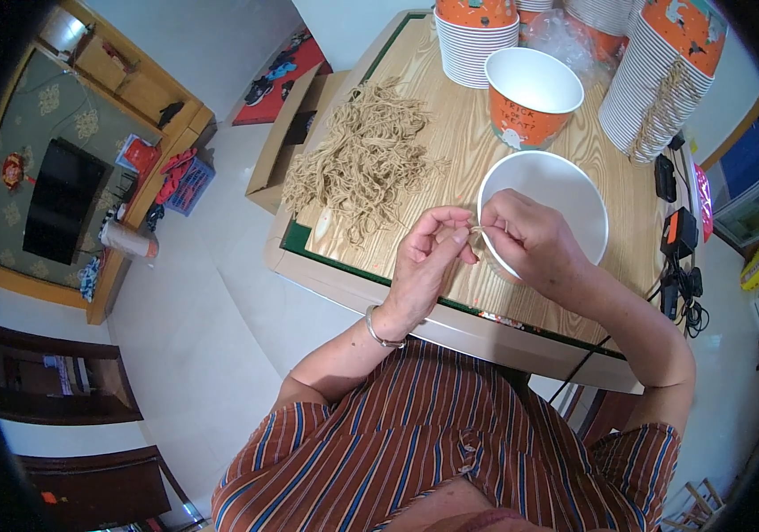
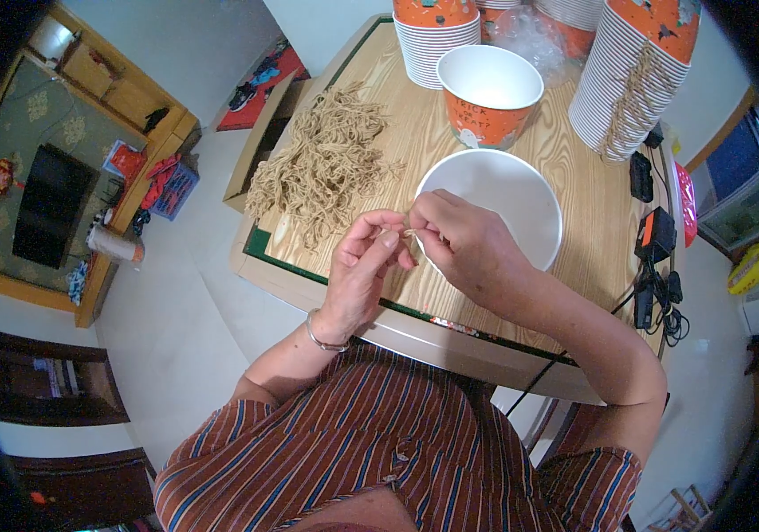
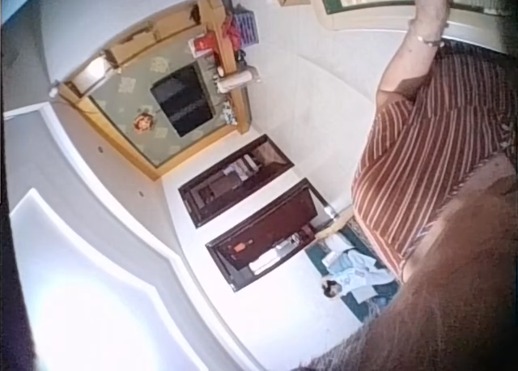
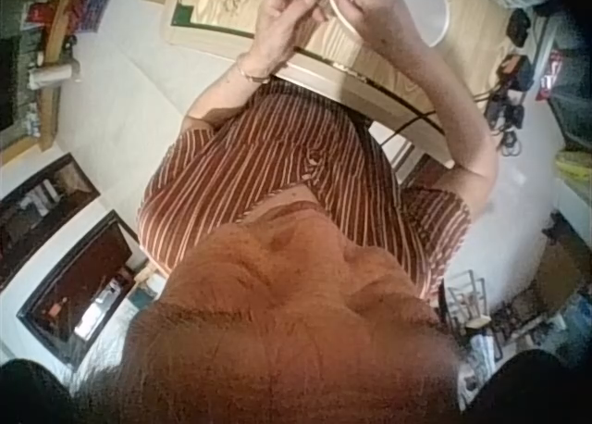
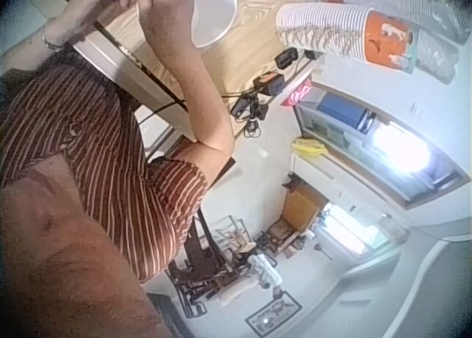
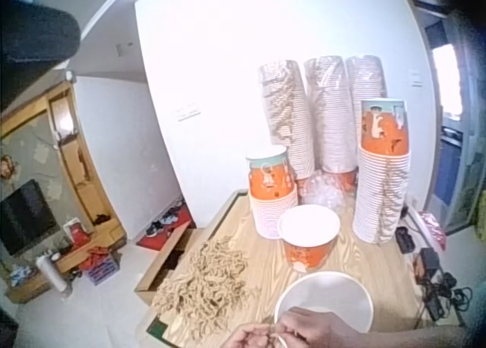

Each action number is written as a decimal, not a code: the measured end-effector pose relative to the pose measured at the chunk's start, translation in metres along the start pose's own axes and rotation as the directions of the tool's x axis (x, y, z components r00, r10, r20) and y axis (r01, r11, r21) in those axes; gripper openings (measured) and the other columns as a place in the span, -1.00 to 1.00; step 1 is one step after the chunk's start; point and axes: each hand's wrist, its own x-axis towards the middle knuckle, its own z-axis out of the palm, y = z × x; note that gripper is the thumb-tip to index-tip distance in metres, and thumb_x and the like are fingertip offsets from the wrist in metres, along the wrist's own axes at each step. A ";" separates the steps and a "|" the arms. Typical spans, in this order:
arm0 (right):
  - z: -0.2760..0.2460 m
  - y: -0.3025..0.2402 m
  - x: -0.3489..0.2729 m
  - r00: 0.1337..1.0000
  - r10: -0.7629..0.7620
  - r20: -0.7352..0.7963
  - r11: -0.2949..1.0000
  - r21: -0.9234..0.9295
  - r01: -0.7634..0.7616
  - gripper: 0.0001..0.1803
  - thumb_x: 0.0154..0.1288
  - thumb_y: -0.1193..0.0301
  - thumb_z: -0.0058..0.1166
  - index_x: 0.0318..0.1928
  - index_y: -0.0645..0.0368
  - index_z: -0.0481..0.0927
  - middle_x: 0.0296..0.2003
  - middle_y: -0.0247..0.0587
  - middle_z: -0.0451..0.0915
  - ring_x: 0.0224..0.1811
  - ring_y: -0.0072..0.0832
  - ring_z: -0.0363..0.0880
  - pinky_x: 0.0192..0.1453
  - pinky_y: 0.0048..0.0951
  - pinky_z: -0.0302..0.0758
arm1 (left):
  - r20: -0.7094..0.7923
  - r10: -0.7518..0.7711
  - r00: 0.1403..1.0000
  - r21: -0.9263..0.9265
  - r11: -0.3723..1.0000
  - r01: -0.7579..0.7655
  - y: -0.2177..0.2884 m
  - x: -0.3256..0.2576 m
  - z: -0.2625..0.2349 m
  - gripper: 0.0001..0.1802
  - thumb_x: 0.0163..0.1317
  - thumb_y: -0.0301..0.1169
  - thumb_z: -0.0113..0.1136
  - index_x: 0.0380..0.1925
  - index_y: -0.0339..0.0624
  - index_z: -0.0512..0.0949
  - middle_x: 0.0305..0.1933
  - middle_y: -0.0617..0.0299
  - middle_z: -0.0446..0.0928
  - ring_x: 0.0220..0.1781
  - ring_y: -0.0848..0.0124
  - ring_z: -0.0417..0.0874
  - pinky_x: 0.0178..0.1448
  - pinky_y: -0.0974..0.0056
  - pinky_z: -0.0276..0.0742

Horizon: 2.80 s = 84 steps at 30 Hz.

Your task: Assembling decorative paper buckets by attaching white strings to the pre-punched holes.

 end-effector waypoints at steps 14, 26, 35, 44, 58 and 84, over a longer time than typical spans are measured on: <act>0.001 0.002 0.000 0.998 0.059 -0.013 0.997 0.045 -0.059 -0.88 0.24 0.60 0.08 -0.30 0.23 0.39 -0.44 -0.04 0.51 -0.40 -0.12 0.58 -0.34 -0.22 0.47 | 0.022 -0.055 0.998 -0.192 0.980 0.058 -0.005 0.007 -0.013 -0.92 0.39 -0.53 0.13 -0.15 -0.25 0.51 -0.28 0.27 0.58 -0.31 0.52 0.61 -0.12 0.44 0.57; 0.002 0.005 0.001 0.993 0.116 0.009 0.985 0.125 -0.116 -0.87 0.23 0.59 0.12 -0.30 0.22 0.42 -0.51 -0.10 0.53 -0.51 -0.29 0.58 -0.42 -0.33 0.46 | 0.054 0.074 0.996 0.278 0.957 -0.086 -0.004 0.001 -0.010 -0.79 0.40 -0.55 0.14 0.00 -0.29 0.47 -0.12 0.25 0.58 -0.19 0.58 0.59 -0.07 0.45 0.56; 0.000 0.010 0.001 0.935 0.316 0.163 0.863 0.360 -0.355 -0.94 0.30 0.58 0.09 -0.25 0.21 0.48 -0.53 -0.43 0.50 -0.48 -0.77 0.41 -0.44 -0.58 0.35 | 0.016 0.038 0.999 0.292 0.956 -0.041 0.001 0.001 -0.013 -0.89 0.37 -0.57 0.16 -0.13 -0.29 0.52 -0.28 0.28 0.60 -0.28 0.58 0.60 -0.13 0.48 0.55; 0.001 0.005 0.003 0.941 0.304 0.149 0.887 0.316 -0.337 -0.95 0.29 0.59 0.10 -0.26 0.23 0.51 -0.57 -0.46 0.46 -0.53 -0.79 0.34 -0.48 -0.58 0.29 | 0.013 -0.039 0.999 0.220 0.975 0.035 0.006 0.003 -0.008 -0.93 0.37 -0.55 0.14 -0.17 -0.27 0.51 -0.36 0.29 0.57 -0.34 0.54 0.59 -0.15 0.42 0.55; 0.003 0.009 0.002 0.964 0.244 0.102 0.917 0.299 -0.264 -0.94 0.34 0.56 0.09 -0.24 0.20 0.48 -0.53 -0.56 0.40 -0.49 -0.84 0.29 -0.43 -0.65 0.26 | 0.081 -0.144 0.986 -0.061 0.987 0.149 0.006 0.004 -0.016 -0.93 0.39 -0.49 0.03 -0.18 -0.23 0.43 -0.36 0.22 0.54 -0.40 0.40 0.60 -0.07 0.23 0.61; 0.000 0.007 0.002 0.952 0.277 0.131 0.906 0.295 -0.304 -0.97 0.39 0.52 0.06 -0.21 0.18 0.49 -0.59 -0.51 0.40 -0.57 -0.78 0.31 -0.47 -0.62 0.26 | 0.238 -0.283 0.929 -0.243 0.909 0.339 0.007 0.017 -0.023 -0.83 0.45 -0.38 0.00 -0.24 -0.26 0.50 -0.44 0.21 0.52 -0.39 0.40 0.57 -0.10 0.23 0.55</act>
